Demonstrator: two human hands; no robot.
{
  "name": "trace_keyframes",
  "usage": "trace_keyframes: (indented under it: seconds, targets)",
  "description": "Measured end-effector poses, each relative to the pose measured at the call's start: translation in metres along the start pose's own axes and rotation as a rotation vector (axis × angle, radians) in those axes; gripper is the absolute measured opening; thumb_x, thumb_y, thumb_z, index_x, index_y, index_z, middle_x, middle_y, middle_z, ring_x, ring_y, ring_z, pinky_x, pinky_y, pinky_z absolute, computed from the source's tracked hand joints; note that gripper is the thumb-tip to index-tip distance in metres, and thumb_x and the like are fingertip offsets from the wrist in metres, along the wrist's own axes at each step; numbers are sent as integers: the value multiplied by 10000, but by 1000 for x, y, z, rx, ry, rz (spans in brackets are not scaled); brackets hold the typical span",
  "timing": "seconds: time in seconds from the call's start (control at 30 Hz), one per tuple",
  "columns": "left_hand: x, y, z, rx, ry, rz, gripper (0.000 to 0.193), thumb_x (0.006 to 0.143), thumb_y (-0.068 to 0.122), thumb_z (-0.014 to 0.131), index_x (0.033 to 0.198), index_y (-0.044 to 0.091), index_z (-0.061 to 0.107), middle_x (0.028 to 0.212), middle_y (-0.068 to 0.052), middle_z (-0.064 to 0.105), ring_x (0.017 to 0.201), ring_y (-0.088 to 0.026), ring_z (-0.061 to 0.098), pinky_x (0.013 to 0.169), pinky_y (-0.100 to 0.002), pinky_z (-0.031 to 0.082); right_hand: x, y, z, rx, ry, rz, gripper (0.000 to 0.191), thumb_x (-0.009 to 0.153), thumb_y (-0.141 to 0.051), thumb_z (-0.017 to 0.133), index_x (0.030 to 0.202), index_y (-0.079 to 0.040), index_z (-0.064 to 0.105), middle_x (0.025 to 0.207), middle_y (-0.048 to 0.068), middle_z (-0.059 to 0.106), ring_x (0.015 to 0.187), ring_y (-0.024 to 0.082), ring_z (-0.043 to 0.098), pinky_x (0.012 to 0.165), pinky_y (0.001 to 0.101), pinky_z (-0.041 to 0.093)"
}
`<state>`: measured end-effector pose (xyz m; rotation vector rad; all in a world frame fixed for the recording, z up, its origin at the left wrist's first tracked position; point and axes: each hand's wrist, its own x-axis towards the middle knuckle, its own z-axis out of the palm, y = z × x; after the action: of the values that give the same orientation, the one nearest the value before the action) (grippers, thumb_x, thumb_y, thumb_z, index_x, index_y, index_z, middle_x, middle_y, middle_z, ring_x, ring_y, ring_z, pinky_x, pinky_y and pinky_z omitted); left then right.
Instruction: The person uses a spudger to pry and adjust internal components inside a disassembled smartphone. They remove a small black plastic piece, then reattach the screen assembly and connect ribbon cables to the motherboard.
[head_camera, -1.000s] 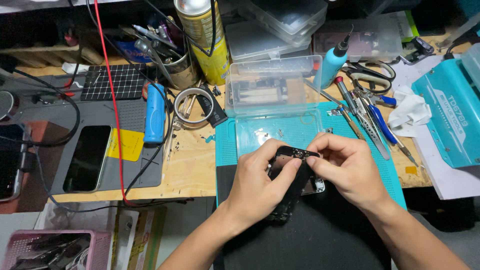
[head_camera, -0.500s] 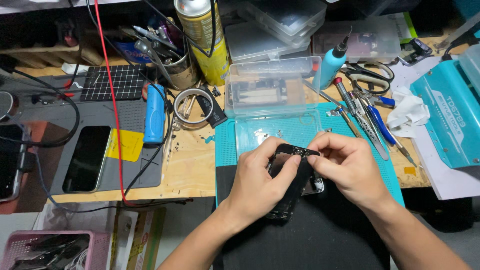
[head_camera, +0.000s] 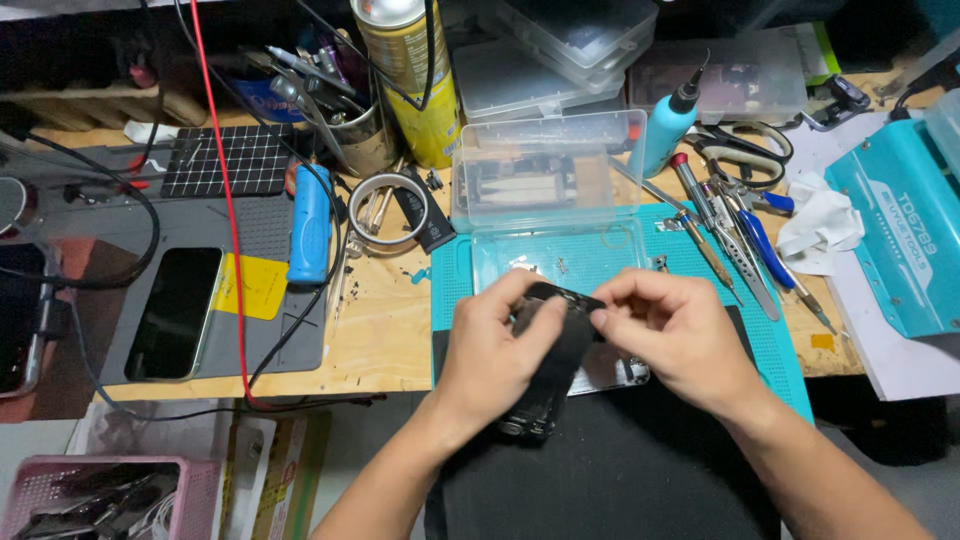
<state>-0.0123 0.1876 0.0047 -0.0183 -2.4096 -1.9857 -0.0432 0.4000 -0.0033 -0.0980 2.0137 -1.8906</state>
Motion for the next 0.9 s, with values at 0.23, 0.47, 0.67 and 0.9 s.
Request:
trace_keyframes:
  seconds: [0.23,0.47,0.67,0.9]
  targets:
    - [22,-47,-50,-347,113,12,166,1042,122,613,1140,-6,651,975,28,696,843,-20,614,736,-208,497,44,-15,-12,-737,93,-227,221,908,-102,704,1105,-22,765,908,78,788,733,139,715,688,297,558]
    - [18,-61,-75,-428,205,-135,218,1023,163,608,1195,39,655,857,57,665,625,19,471,510,-189,328,73,-23,17,-953,-102,-474,239,815,-108,744,1040,-29,768,925,138,724,781,275,723,717,378,558]
    - [12,-62,-91,-425,253,-176,236,1021,174,628,1220,54,671,789,66,632,534,26,370,435,-195,236,88,-26,51,-1070,-140,-476,169,801,-146,782,934,-41,786,892,151,701,802,352,685,730,445,538]
    - [10,-65,-98,-524,209,-49,254,999,82,654,1222,-41,658,1062,-52,763,924,-61,684,830,-218,528,94,-30,68,-1106,-181,-386,141,800,-114,759,903,-17,760,931,168,702,861,391,681,779,467,530]
